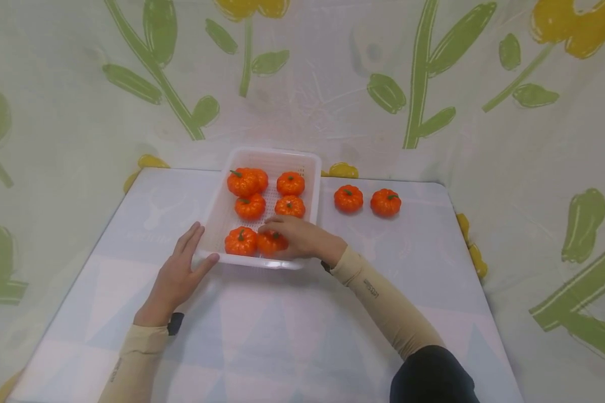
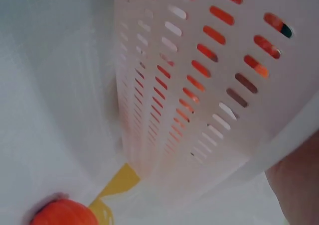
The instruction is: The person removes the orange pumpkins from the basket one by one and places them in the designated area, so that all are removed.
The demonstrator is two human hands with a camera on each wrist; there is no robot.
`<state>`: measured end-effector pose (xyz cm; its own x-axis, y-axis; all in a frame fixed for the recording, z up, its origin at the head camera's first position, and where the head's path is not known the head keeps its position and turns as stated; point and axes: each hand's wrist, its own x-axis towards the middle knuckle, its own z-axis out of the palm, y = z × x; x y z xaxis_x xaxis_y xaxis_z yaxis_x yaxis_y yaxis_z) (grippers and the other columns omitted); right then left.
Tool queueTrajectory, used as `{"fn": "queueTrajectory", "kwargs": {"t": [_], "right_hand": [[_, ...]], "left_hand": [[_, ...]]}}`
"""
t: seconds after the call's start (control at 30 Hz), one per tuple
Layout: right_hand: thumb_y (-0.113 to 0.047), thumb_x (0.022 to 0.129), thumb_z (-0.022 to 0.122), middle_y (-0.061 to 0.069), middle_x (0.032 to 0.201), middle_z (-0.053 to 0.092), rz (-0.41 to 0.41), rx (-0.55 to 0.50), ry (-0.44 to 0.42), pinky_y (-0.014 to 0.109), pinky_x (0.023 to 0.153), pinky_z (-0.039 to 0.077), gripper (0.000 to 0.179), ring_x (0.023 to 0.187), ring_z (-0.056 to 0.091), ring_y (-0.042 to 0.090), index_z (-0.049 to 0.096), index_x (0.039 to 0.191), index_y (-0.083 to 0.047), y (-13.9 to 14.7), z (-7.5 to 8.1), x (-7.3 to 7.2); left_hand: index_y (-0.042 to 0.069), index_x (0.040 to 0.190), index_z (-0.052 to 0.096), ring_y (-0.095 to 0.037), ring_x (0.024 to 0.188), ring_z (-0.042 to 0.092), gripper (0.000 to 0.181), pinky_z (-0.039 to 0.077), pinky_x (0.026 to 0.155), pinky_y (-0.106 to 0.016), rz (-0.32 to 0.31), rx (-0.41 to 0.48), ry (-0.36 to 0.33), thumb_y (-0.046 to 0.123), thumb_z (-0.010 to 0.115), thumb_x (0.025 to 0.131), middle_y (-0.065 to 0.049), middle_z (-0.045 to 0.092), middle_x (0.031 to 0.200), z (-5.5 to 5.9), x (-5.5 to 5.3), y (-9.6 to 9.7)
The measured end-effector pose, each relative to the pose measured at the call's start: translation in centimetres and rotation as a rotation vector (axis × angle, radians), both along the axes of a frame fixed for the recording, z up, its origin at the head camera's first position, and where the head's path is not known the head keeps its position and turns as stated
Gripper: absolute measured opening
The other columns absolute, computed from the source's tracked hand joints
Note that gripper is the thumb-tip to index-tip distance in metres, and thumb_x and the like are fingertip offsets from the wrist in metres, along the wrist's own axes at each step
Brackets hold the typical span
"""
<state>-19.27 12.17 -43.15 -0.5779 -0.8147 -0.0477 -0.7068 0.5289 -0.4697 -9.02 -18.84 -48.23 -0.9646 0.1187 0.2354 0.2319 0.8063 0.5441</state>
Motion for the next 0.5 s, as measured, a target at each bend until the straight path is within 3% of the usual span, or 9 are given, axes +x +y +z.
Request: {"fn": "queueTrajectory", "kwargs": {"t": [0.2, 0.37, 0.5], "right_hand": [[-0.023, 0.088, 0.082, 0.004, 0.15, 0.048, -0.014, -0.146, 0.009, 0.038, 0.107, 0.045, 0.059, 0.136, 0.046, 0.023, 0.058, 0.142, -0.019, 0.9, 0.7, 0.1], [-0.02, 0.087, 0.082, 0.005, 0.148, 0.049, -0.009, -0.238, 0.032, 0.037, 0.105, 0.046, 0.058, 0.134, 0.046, 0.022, 0.059, 0.14, -0.015, 1.9, 2.2, 0.0], [-0.022, 0.088, 0.082, 0.005, 0.15, 0.049, -0.066, -0.272, 0.041, 0.041, 0.104, 0.047, 0.058, 0.135, 0.046, 0.023, 0.059, 0.141, -0.016, 3.2, 3.1, -0.2]], "left_hand": [[0.012, 0.161, 0.028, -0.043, 0.133, 0.049, 0.083, 0.044, 0.102, -0.059, 0.004, -0.002, 0.002, 0.052, 0.063, 0.098, -0.007, 0.025, 0.166, 0.1, 0.0, -0.1], [0.011, 0.161, 0.028, -0.044, 0.133, 0.049, 0.083, 0.044, 0.103, -0.059, 0.001, 0.002, 0.004, 0.051, 0.063, 0.098, -0.008, 0.025, 0.166, 0.1, 0.0, 0.0], [0.012, 0.161, 0.027, -0.044, 0.131, 0.05, 0.083, 0.044, 0.102, -0.06, 0.005, 0.0, -0.008, 0.052, 0.063, 0.098, -0.007, 0.024, 0.166, 0.1, 0.1, 0.0]]}}
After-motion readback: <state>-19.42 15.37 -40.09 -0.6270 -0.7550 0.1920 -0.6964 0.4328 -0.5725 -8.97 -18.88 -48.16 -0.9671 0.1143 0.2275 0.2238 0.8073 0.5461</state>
